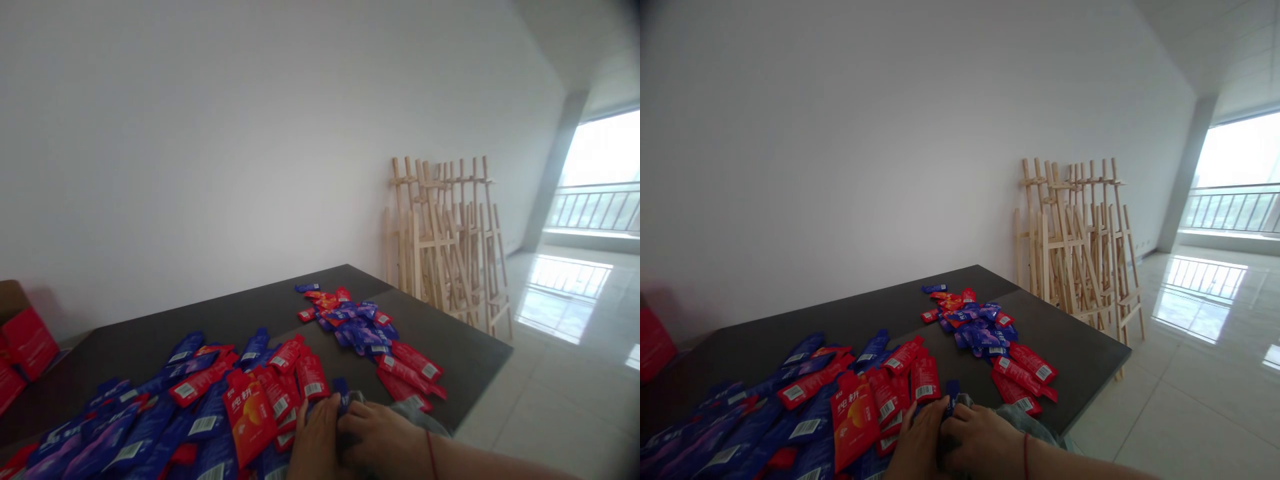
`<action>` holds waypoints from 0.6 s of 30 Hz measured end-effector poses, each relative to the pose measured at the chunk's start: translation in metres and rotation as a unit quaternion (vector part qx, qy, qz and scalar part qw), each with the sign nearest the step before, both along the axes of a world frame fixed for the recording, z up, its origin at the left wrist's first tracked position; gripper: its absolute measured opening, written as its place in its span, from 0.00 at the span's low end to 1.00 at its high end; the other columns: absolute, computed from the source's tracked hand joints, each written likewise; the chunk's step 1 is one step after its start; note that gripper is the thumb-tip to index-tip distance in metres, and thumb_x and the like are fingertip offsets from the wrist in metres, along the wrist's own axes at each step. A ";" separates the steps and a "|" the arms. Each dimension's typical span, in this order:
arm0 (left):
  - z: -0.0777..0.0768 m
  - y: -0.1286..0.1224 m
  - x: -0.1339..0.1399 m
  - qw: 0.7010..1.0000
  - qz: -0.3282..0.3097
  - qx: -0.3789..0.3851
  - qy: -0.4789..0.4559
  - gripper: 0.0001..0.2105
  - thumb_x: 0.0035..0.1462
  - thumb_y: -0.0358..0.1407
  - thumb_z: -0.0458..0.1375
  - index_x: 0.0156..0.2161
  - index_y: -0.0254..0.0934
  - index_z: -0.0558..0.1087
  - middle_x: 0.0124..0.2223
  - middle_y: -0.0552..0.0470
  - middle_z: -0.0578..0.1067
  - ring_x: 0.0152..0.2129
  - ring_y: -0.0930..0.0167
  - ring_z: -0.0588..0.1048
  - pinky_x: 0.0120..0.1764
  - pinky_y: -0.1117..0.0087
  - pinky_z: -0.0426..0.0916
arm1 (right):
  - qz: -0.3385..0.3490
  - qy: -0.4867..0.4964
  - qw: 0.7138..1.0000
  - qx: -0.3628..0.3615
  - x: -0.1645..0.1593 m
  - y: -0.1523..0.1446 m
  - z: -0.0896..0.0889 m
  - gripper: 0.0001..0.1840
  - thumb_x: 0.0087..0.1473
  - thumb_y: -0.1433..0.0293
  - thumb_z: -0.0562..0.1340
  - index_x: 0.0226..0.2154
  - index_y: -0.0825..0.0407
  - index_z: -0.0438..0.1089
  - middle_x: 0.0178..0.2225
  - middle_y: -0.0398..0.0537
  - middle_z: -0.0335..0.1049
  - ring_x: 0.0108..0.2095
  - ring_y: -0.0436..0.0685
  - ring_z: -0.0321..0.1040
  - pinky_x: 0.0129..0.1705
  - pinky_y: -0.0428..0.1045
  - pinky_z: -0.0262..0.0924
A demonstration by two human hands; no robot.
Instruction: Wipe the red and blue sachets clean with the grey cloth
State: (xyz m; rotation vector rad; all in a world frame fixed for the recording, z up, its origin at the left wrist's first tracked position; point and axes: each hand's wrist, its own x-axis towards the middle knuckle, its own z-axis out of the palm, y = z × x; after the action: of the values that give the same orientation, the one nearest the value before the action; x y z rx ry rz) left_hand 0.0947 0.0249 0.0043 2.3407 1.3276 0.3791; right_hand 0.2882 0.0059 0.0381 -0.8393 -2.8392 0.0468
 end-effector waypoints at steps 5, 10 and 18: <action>0.017 -0.007 0.007 1.000 0.025 -0.008 -0.010 0.52 0.40 0.42 0.69 0.69 0.26 0.54 0.66 0.35 0.66 0.64 0.54 0.63 0.70 0.44 0.38 | -0.089 0.029 0.994 -0.061 0.011 0.024 0.005 0.20 0.57 0.74 0.62 0.50 0.40 0.77 0.54 0.49 0.69 0.51 0.64 0.64 0.52 0.56 0.60; 0.034 -0.017 0.013 0.998 0.057 0.015 0.004 0.54 0.38 0.43 0.70 0.68 0.22 0.55 0.64 0.32 0.69 0.62 0.52 0.65 0.69 0.46 0.41 | -0.218 0.042 0.972 -0.084 0.012 0.050 0.014 0.28 0.50 0.82 0.57 0.53 0.54 0.74 0.50 0.57 0.71 0.52 0.65 0.64 0.53 0.56 0.60; 0.025 -0.017 0.015 0.996 0.065 0.053 0.004 0.49 0.41 0.46 0.68 0.67 0.26 0.61 0.63 0.34 0.70 0.61 0.51 0.66 0.68 0.43 0.44 | -0.053 0.087 0.988 -0.116 0.027 -0.001 0.011 0.21 0.46 0.79 0.59 0.43 0.48 0.73 0.49 0.49 0.72 0.48 0.61 0.64 0.51 0.54 0.59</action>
State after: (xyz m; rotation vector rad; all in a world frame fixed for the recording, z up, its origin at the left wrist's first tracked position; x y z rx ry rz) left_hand 0.1096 0.0079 0.0295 2.3502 1.5031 0.4913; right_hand 0.3148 0.0050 0.0495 -0.9783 -2.6538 0.4219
